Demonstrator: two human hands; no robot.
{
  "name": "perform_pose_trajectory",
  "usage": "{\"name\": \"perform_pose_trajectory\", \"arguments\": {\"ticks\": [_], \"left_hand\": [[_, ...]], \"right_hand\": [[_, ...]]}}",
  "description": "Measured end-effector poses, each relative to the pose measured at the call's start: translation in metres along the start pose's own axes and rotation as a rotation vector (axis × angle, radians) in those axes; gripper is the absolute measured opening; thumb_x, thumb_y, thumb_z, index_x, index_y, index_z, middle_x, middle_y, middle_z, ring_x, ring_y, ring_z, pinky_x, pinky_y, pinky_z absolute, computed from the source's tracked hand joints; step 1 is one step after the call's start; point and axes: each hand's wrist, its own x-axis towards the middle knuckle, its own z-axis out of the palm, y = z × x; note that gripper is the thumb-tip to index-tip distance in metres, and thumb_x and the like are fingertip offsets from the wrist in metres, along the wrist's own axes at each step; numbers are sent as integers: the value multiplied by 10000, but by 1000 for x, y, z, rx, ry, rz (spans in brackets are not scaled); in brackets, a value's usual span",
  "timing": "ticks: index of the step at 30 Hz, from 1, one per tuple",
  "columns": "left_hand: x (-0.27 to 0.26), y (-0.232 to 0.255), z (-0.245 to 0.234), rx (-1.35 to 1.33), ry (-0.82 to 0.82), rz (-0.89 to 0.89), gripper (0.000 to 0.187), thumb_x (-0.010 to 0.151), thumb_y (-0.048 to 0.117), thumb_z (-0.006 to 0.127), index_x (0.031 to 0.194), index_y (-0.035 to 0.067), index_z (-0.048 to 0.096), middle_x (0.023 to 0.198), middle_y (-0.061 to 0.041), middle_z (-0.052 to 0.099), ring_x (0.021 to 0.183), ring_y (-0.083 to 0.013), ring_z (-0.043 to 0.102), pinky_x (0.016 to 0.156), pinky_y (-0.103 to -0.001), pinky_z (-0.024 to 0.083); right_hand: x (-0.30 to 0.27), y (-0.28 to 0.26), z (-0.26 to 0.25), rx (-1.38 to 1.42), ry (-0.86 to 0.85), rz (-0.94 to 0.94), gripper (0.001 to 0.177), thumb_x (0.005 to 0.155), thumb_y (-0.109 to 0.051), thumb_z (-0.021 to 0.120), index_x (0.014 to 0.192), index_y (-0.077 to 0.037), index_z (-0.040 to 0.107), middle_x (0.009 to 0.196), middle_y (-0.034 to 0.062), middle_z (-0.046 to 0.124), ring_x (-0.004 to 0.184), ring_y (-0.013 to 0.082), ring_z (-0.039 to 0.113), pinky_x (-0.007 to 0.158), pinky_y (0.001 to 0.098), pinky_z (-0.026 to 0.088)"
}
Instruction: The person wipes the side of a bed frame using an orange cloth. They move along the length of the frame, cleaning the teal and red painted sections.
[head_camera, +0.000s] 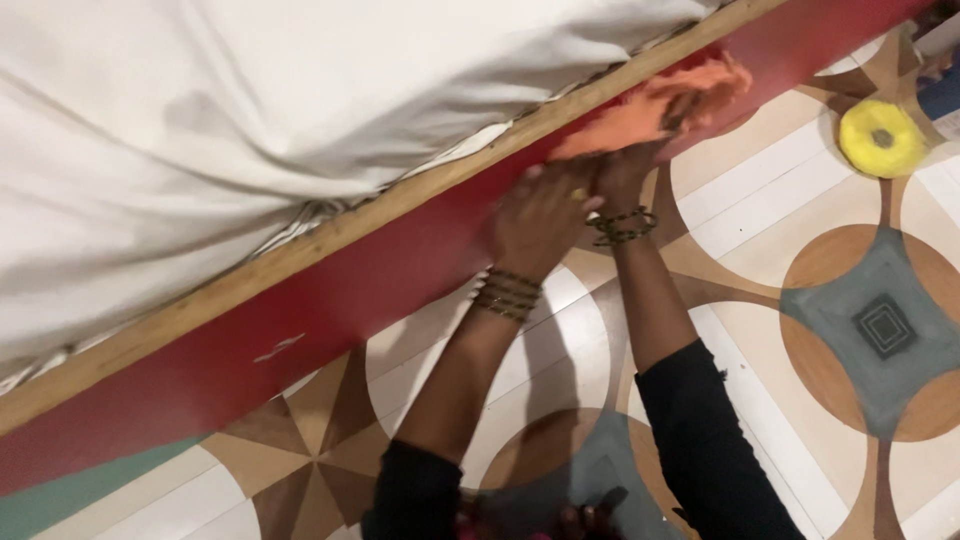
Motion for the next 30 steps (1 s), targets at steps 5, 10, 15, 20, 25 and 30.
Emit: {"name": "perform_pose_trajectory", "arguments": {"ticks": [5, 10, 15, 20, 25, 30], "left_hand": [[2, 39, 42, 39, 23, 27, 755, 937, 668, 316, 1432, 201, 644, 1490, -28, 534, 1435, -107, 414, 1289, -376, 2], [-96, -4, 58, -298, -409, -5, 773, 898, 726, 320, 1080, 152, 806, 1488, 24, 525, 1448, -137, 391, 1271, -367, 120], [-212, -64, 20, -133, -750, -158, 753, 998, 765, 269, 1118, 241, 796, 1469, -36, 537, 1456, -183, 383, 1226, -567, 117], [-298, -144, -60, 142, -279, -250, 896, 945, 841, 113, 1563, 310, 486, 1631, -7, 396, 1528, -238, 295, 1185, -715, -53], [-273, -179, -119, 125, 29, -486, 877, 962, 802, 24, 1539, 298, 452, 1659, -125, 330, 1577, -325, 223, 1134, -779, -127], [-205, -188, -160, 184, 464, -554, 858, 1026, 776, 62, 1553, 246, 483, 1633, -95, 339, 1596, -353, 160, 1244, -744, -71]], "right_hand": [[-101, 41, 26, -20, -188, 297, 800, 999, -515, 469, 1595, -309, -23, 1630, 298, 73, 1478, 539, 99, 1150, 627, 227], [-216, -32, 60, 7, -436, 473, 847, 1024, -436, 470, 1591, -321, -149, 1586, 369, 102, 1416, 593, 144, 1094, 630, 323], [-252, -162, 63, 347, -601, 630, 920, 1049, -357, 471, 1587, -332, -275, 1541, 440, 131, 1353, 647, 190, 1039, 633, 419], [-185, -288, 15, 365, -438, 185, 930, 1071, -436, 529, 1613, -260, -206, 1582, 435, -199, 1477, 670, -44, 1135, 649, 339], [-49, -371, -52, 409, -235, 34, 769, 1081, -504, 540, 1653, -240, 98, 1681, 358, -68, 1581, 578, 14, 1268, 726, 109], [55, -375, -89, 337, -120, -261, 507, 1055, -526, 548, 1412, -171, 608, 1489, 175, 458, 1412, 396, 378, 1203, 687, 195]]}}
